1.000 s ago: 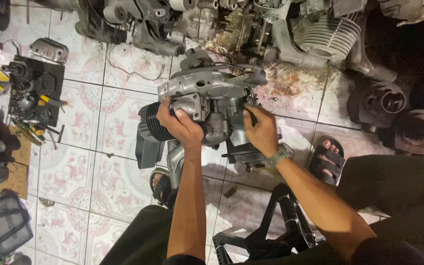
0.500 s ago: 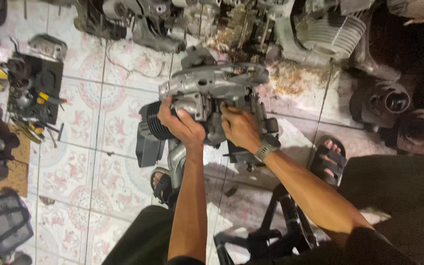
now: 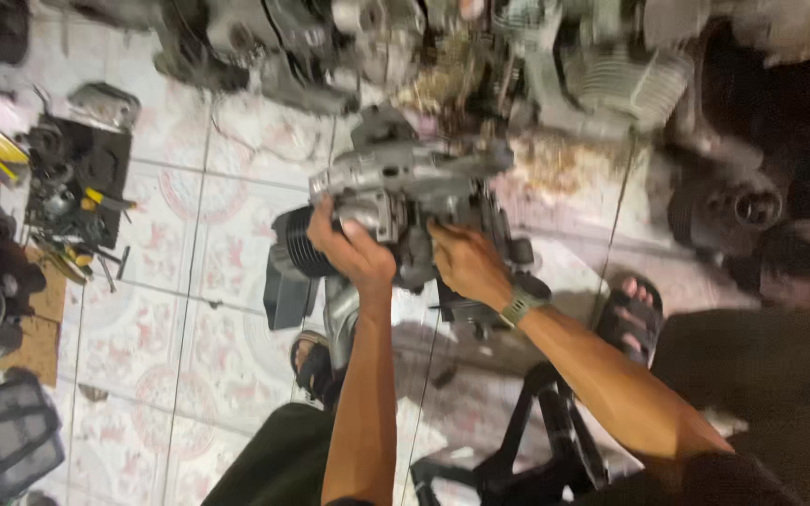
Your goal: The person cleans a motorcycle engine block using a yellow toothbrush and a black cloth. They scrub various parts of the engine, including the cylinder head and crankcase, while wiping away debris with the cloth.
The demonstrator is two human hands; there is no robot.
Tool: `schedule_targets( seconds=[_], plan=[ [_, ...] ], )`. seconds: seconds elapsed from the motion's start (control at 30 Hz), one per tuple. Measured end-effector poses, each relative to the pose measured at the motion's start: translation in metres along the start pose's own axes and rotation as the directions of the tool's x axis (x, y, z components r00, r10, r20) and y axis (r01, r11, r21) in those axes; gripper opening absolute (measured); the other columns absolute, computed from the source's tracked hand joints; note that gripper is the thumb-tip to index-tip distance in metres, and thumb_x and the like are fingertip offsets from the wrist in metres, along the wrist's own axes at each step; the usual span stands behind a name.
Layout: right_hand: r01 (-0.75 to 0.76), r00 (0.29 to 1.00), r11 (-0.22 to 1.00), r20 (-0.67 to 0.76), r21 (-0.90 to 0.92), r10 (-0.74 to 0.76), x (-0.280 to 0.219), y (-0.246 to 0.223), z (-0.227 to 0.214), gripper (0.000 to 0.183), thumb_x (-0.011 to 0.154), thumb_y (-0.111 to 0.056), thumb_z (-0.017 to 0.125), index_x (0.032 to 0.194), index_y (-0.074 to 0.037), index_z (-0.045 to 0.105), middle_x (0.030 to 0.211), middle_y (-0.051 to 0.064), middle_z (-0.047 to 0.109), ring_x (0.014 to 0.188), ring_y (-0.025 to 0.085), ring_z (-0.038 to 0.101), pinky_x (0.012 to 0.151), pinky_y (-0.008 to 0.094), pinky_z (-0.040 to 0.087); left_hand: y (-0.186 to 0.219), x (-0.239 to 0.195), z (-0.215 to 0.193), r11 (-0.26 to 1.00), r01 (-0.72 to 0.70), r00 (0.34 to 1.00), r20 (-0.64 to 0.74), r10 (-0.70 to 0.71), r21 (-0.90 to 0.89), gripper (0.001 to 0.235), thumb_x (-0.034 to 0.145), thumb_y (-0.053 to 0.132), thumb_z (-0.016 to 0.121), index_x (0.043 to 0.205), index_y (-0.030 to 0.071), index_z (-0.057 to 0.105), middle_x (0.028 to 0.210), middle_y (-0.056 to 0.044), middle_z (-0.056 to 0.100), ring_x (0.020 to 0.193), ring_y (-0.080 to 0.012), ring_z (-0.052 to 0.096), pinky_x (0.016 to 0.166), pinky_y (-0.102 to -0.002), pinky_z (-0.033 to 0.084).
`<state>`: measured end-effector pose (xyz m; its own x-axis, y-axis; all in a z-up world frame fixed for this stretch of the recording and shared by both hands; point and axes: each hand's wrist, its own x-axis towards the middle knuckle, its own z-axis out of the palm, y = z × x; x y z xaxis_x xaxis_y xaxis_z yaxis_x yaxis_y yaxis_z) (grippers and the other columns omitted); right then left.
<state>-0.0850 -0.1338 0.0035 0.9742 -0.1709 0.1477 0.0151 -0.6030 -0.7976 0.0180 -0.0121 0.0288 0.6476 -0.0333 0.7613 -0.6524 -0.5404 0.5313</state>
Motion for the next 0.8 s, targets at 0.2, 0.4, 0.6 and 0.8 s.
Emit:
schedule_targets(
  seconds=[0.2,0.4,0.6,0.8],
  plan=[
    [-0.105,0.994,0.981,-0.013,0.160,0.108,-0.011,-0.006,0.012,0.037,0.085,-0.002,0.051,0.120,0.009,0.053,0.083,0.031,0.061,0.077,0.044,0.062,0.065,0.051,0.050,0.002,-0.003,-0.010,0.999,0.029,0.999,0.033,-0.028,-0.039,0.033,0.101,0.014,0.030,0.122,-0.006,0.046,0.114,-0.017,0.049,0.101,-0.0311,0.051,0.095,-0.043,0.038],
    [0.028,1.000,0.974,-0.007,0.226,-0.027,0.000,0.008,0.008,0.035,0.086,-0.006,0.054,0.118,0.009,0.055,0.084,0.033,0.058,0.075,0.046,0.059,0.061,0.049,0.049,0.009,-0.002,-0.014,0.997,0.079,0.992,0.098,-0.077,-0.021,0.034,0.102,0.013,0.025,0.125,-0.003,0.042,0.118,-0.017,0.044,0.104,-0.0300,0.050,0.096,-0.043,0.038],
    [-0.069,0.996,0.993,0.068,0.101,0.062,-0.033,-0.016,-0.002,0.036,0.090,-0.010,0.043,0.122,-0.004,0.057,0.080,0.013,0.065,0.063,0.029,0.062,0.052,0.036,0.048,0.002,-0.018,-0.016,0.993,0.110,0.989,0.094,-0.114,0.046,0.033,0.101,0.015,0.029,0.125,-0.003,0.043,0.119,-0.015,0.045,0.106,-0.0277,0.050,0.097,-0.043,0.040],
    [-0.011,0.999,1.000,-0.030,0.011,0.011,-0.022,0.011,0.037,0.036,0.083,-0.005,0.054,0.119,0.002,0.058,0.084,0.015,0.067,0.072,0.032,0.065,0.059,0.041,0.050,0.007,-0.012,-0.019,0.992,0.125,0.985,0.112,-0.128,0.028,0.033,0.101,0.015,0.026,0.123,-0.004,0.043,0.117,-0.016,0.045,0.105,-0.0297,0.050,0.096,-0.045,0.040]
  ],
)
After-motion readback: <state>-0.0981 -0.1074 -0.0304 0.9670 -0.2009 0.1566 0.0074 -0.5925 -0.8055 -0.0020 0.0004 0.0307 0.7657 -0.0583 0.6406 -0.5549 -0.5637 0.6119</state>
